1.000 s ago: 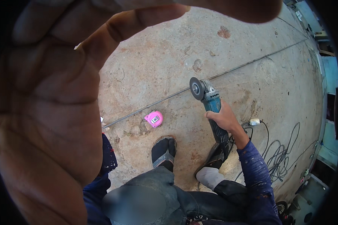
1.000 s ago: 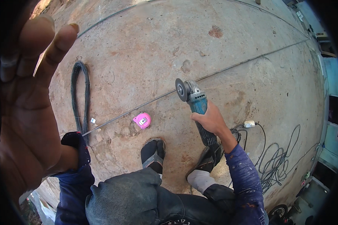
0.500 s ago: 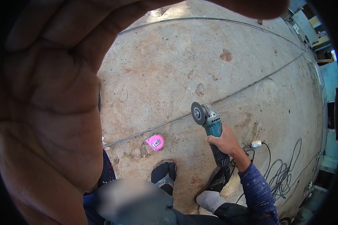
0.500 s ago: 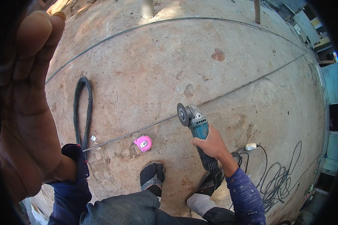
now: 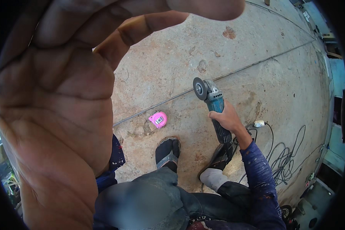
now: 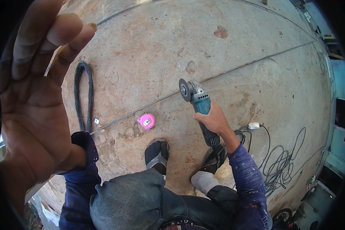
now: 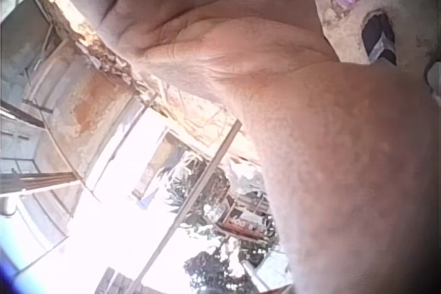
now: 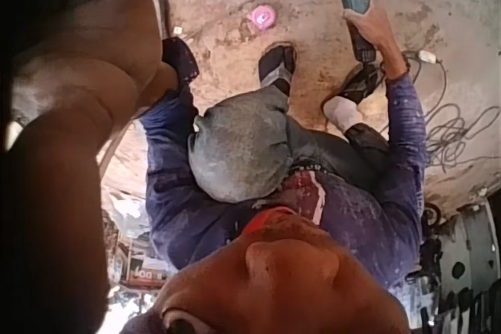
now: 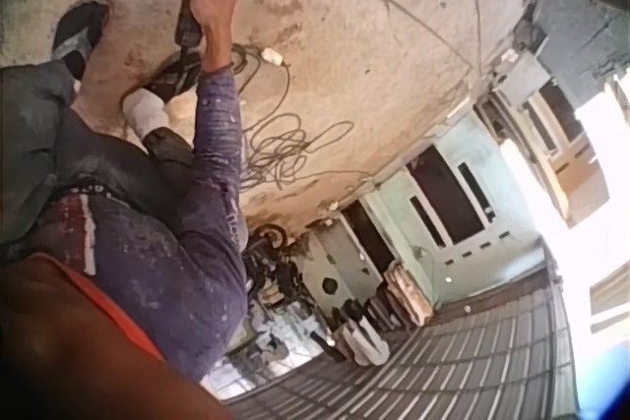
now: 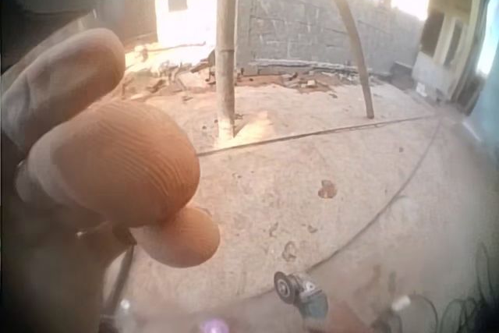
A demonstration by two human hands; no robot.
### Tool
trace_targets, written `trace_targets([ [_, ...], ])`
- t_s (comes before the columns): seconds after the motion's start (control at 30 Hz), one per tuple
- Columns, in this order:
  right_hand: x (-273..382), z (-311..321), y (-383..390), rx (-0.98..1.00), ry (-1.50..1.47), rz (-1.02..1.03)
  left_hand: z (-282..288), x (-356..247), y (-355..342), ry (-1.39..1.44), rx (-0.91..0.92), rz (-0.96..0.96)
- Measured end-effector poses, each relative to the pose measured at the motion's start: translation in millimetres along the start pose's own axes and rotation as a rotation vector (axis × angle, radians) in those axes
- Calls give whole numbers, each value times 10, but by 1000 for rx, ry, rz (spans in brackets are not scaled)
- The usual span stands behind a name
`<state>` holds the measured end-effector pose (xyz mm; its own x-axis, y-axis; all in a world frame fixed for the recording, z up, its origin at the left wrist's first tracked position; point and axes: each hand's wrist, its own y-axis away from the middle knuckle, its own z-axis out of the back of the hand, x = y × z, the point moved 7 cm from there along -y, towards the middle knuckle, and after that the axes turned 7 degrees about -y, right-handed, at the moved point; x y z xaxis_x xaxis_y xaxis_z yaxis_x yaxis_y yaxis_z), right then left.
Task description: The person plugs in an angle grinder and cuts a metal rod with it. Then, the person retrieves a saw, aligns the metal rods by hand, and cuts the rod again using the angle grinder.
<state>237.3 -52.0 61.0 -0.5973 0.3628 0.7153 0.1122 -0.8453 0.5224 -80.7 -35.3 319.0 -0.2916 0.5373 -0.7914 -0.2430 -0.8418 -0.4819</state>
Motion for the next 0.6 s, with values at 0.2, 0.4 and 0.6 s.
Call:
trace_targets([
  [0.2, 204, -182, -2, 45, -41, 9, -203, -193, 16, -70, 75, -6],
  [0.4, 149, -97, 26, 46, -1, 21, 317, -77, -3, 33, -145, -70],
  [0.6, 143, -213, -48, 39, -32, 70, 436, -24, -3, 78, -144, -103],
])
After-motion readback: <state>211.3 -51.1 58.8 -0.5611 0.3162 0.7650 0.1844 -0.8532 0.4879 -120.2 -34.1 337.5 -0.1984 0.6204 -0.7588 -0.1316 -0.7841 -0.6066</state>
